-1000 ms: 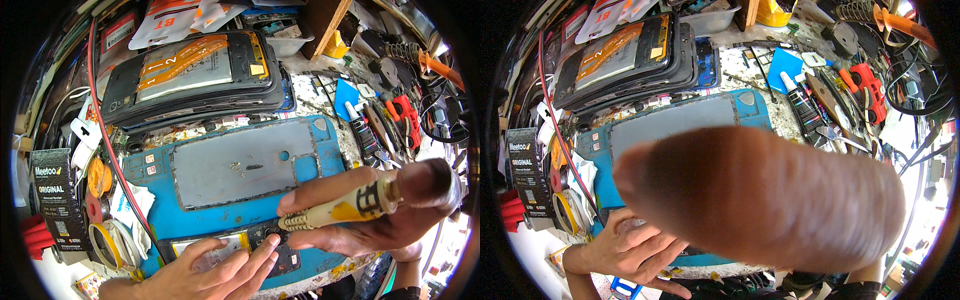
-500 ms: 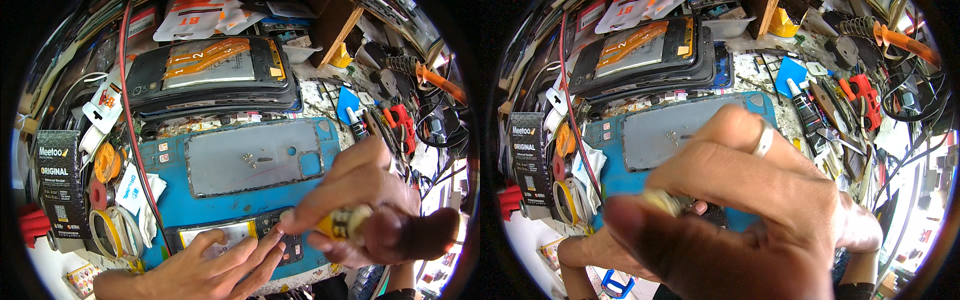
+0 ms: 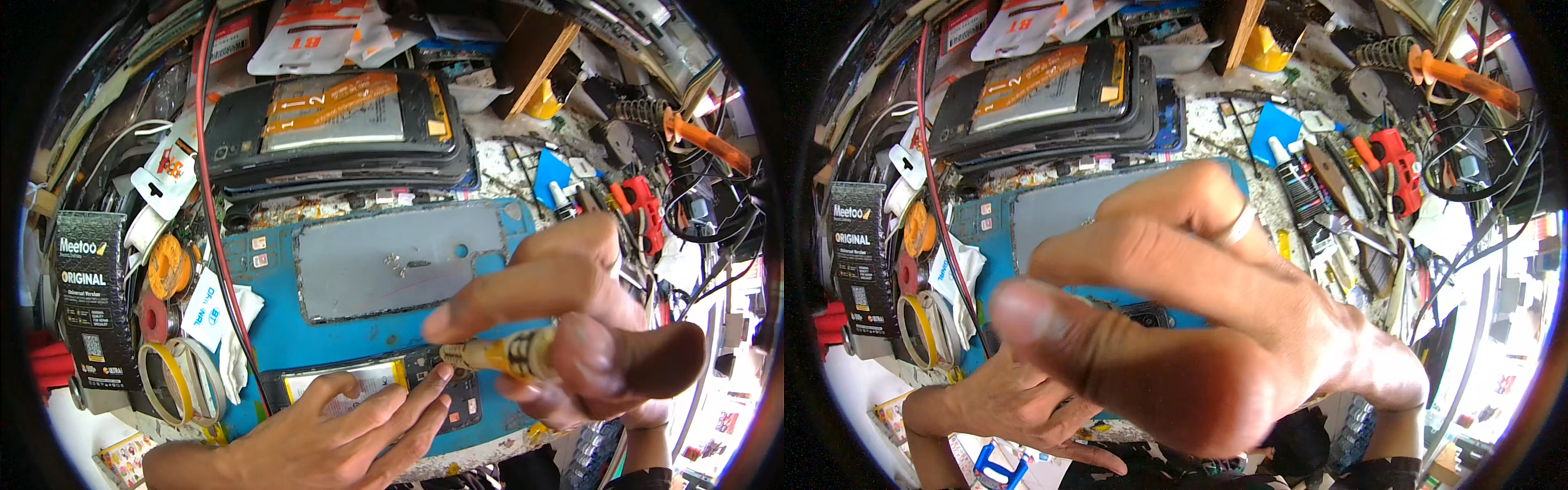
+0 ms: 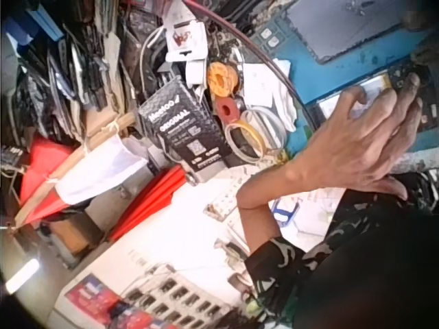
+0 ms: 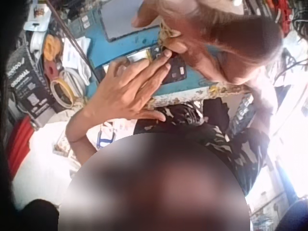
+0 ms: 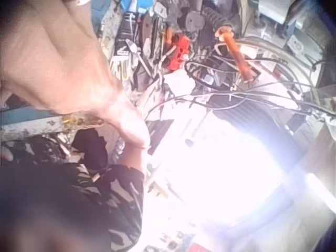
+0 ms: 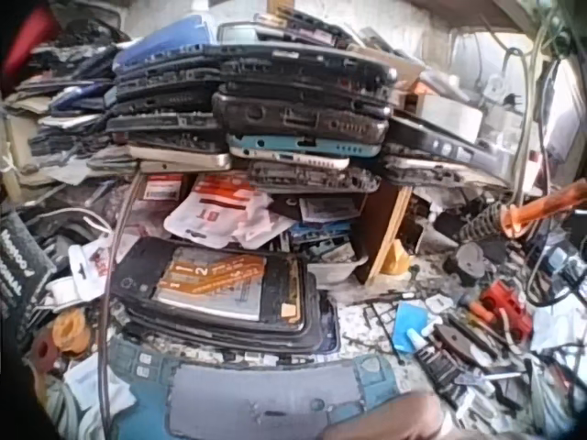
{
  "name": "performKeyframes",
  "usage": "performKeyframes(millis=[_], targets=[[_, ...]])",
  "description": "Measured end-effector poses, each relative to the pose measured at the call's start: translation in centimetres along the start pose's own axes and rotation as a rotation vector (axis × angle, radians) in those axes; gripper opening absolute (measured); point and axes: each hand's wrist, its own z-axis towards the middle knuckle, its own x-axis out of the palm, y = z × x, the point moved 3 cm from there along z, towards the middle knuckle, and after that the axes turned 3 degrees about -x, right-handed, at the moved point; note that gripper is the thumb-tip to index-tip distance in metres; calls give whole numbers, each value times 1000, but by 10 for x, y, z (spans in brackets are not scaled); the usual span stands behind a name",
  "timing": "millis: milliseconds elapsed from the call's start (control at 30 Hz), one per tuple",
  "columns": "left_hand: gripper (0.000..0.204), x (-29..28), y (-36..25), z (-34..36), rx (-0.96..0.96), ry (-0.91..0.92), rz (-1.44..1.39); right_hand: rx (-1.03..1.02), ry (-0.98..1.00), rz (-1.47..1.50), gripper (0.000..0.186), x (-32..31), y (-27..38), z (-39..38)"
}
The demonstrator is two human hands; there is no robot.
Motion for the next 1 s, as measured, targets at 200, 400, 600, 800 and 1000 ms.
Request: performKeyframes(millis=[200,400,600,800,1000], targets=[[88,6,3,-1,-15,-111,-93,35,-2,19,38,-1,3,-1],[95,8,1,-3,-48,-100,-92,103,-14,49,41,4,8,-1],[93,2,1,1,-27,-90,-51,157,152,-30,58,-1,6,6],[92,1,1,3,-45,-109,-65,93,64,-5,54,-1,2,16],[91,-1,1,2,-40,-90,-33,86,187,23,74,-2,-4,5]])
